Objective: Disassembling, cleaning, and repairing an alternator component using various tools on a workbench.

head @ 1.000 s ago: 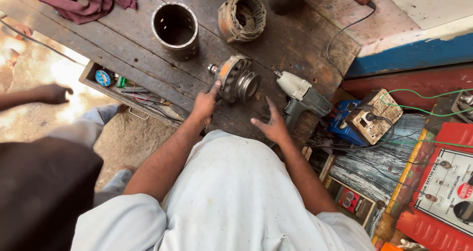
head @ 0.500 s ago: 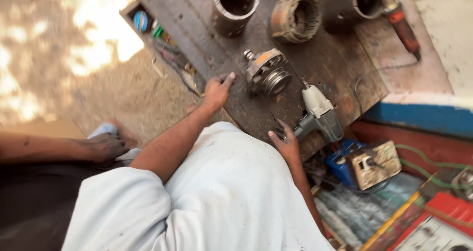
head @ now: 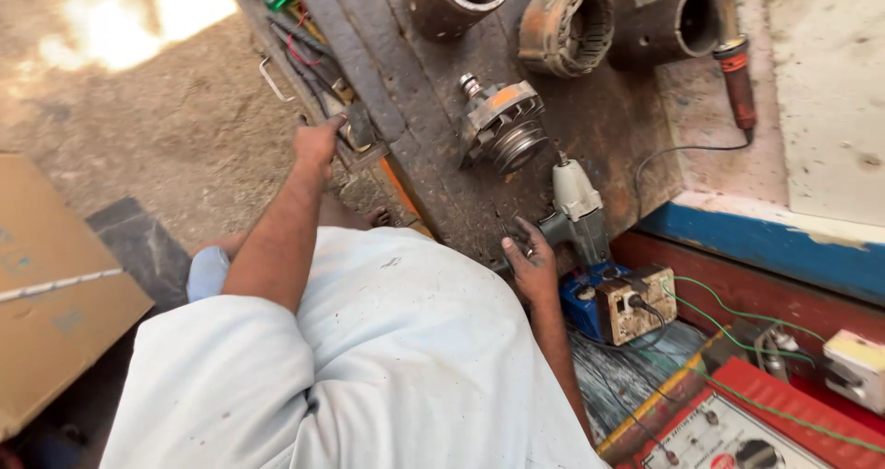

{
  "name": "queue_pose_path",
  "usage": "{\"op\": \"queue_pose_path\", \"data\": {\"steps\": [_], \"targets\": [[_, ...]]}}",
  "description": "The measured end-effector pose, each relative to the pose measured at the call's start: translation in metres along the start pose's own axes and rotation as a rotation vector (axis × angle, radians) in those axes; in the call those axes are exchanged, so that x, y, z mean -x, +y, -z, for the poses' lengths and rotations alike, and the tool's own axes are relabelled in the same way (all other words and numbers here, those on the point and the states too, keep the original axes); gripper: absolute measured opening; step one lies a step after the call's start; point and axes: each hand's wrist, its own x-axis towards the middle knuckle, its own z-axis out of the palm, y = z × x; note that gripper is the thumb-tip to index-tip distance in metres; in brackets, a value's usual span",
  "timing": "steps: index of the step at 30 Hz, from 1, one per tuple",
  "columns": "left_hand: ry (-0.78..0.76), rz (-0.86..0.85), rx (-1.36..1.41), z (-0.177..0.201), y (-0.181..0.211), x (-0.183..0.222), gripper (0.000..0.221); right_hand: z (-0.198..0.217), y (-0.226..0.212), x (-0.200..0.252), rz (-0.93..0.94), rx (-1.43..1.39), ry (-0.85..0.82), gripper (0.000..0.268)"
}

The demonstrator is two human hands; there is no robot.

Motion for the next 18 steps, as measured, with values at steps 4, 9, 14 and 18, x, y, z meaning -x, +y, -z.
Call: {"op": "queue_pose_path", "data": {"steps": [4, 9, 14, 18], "targets": [[-0.06, 0.134, -0.066, -0.002, -0.015, -0.041, 0.06, -0.018, -0.035, 0.005, -0.058, 0.068, 0.068, 0.064], [-0.216, 0.116, -0.33, 0.008, -0.024, -0.048, 0.047, -0.045, -0.054, -0.013, -0.055, 0.143, 0.103, 0.058], [-0.19, 0.04, -0.442, 0.016, -0.011, -0.043, 0.065, -0.081, -0.084, -0.039, 0.011, 0.133, -0.011, 0.057], [-0.113, -0.05, -0.389, 0.039, -0.013, -0.035, 0.105, -0.108, -0.118, -0.05, 0.046, 0.208, -0.117, 0.058]]}}
